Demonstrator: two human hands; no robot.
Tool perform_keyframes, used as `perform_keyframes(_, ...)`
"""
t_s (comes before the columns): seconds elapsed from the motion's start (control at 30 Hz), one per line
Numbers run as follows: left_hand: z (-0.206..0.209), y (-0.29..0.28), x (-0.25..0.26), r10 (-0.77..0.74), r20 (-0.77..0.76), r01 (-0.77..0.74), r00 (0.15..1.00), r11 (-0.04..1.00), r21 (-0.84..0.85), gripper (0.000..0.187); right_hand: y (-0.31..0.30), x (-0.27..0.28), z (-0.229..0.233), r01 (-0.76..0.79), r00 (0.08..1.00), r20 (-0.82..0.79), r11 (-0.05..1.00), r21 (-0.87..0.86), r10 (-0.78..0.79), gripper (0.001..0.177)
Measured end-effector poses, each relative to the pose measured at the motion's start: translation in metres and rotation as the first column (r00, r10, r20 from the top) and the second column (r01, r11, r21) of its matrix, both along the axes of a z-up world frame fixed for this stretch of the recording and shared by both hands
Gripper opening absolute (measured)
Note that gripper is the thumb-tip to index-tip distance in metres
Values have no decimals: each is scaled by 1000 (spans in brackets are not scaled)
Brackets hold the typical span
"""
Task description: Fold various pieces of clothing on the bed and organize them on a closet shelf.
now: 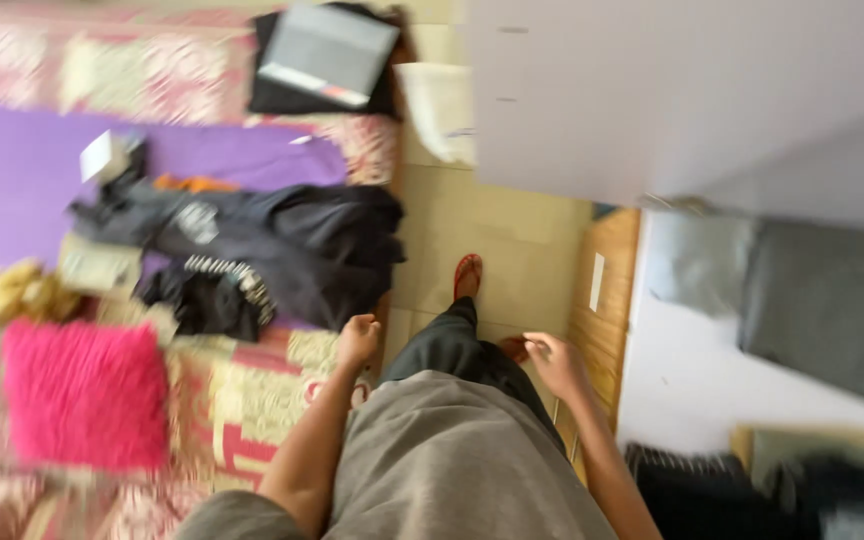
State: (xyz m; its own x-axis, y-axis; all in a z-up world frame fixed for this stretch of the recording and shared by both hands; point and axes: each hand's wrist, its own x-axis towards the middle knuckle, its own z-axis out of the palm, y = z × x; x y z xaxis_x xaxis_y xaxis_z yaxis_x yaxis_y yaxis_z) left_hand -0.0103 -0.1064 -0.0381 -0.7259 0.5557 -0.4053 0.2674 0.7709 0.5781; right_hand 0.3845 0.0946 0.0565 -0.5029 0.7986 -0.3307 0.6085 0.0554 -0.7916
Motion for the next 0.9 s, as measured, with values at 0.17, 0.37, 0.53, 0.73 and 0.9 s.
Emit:
perform_keyframes(0.17, 15, -40, -2, 347, 48, -335, 937, 928, -161, 37, 17, -33, -4, -115, 992, 42, 988, -106, 120, 31)
perform_keyframes(0.37, -20, -45, -53, 632, 107, -632, 768, 774, -38, 49, 21, -102, 31, -198, 958, 183, 971, -133, 220, 29)
perform_keyframes(0.53, 1, -1, -127, 724, -136, -722, 677, 688, 67, 60, 5, -179, 46, -249, 934, 223, 955, -159, 280, 27)
perform_keyframes(0.73, -15, 52, -221, 902, 113, -897, 418, 429, -106, 107, -17, -302, 94, -381, 864, 243, 888, -257, 441, 27)
perform_keyframes(0.9, 17, 64, -245, 950, 129, -906, 284, 310, -288, 102, -21, -379, 100, -514, 832, 110, 830, -218, 544, 27)
